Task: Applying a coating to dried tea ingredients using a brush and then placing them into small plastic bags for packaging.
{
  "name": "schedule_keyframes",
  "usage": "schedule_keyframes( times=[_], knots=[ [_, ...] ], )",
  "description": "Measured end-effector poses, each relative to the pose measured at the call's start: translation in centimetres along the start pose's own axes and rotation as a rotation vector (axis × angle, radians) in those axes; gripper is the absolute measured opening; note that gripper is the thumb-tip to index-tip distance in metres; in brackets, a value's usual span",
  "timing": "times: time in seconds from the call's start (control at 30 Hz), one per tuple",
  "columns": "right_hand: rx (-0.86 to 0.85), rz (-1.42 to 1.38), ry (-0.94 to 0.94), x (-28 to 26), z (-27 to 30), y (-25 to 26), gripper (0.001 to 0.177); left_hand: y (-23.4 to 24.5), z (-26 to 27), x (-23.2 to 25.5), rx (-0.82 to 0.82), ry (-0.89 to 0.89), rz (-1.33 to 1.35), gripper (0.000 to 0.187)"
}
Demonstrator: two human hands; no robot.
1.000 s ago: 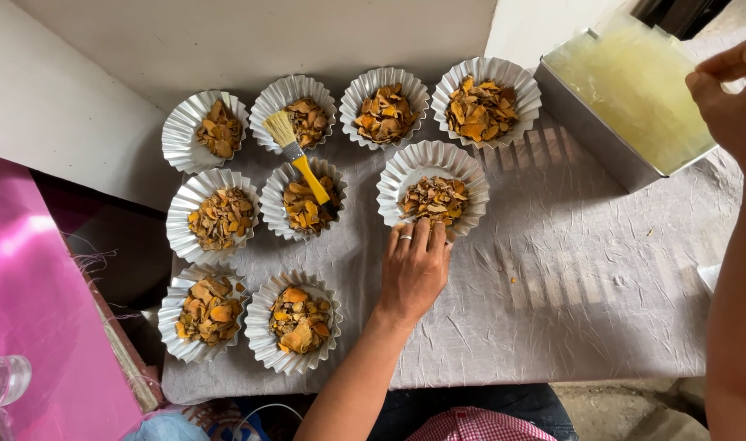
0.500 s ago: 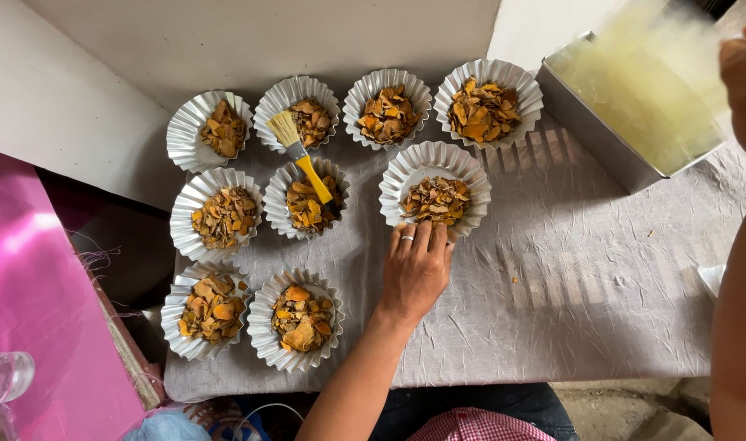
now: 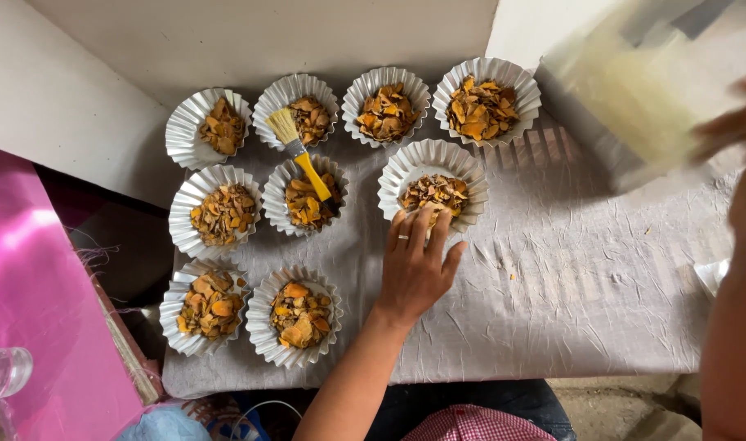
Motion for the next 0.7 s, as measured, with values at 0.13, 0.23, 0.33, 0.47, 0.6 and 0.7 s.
schedule_keyframes(
  times=[0.13, 0.23, 0.33, 0.47, 0.6, 0.7],
  knots=[
    [-0.004, -0.394, -0.407, -11.5, -4.5, -2.8, 0.023, 2.4, 1.2, 2.7, 0.255, -0.132, 0.106, 0.077],
    [-0.243, -0.384, -0.377, -16.1, -5.0, -6.0, 0.027, 4.7, 0.0, 5.6, 0.252, -0.208, -0.001, 0.066],
    [-0.236, -0.566, -0.248, -19.2, -4.6, -7.4, 0.064, 5.8, -0.6, 6.0, 0.191, -0.15, 0.238, 0.04],
    [-0.118, -0.508, 0.151, -23.7, -4.8, -7.7, 0.163, 6.9, -0.7, 6.0, 0.188, -0.052, 0.464, 0.036],
    [0.015, -0.337, 0.22, -24.3, -4.5, -8.1, 0.151, 6.3, 0.5, 6.9, 0.184, -0.117, 0.352, 0.039],
    [-0.006, -0.167, 0.208, -23.9, -4.8, -8.1, 0.137, 4.8, 1.4, 5.7, -0.109, -0.105, 0.481, 0.082]
  ],
)
Point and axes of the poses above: each hand's wrist, its own z-axis away from the middle knuckle, its own y-axis out of the back of the hand, x = y × z, the point moved 10 cm from there along -z, towards the middle knuckle, and after that the axes turned 10 degrees about y, right-handed, at the moved point
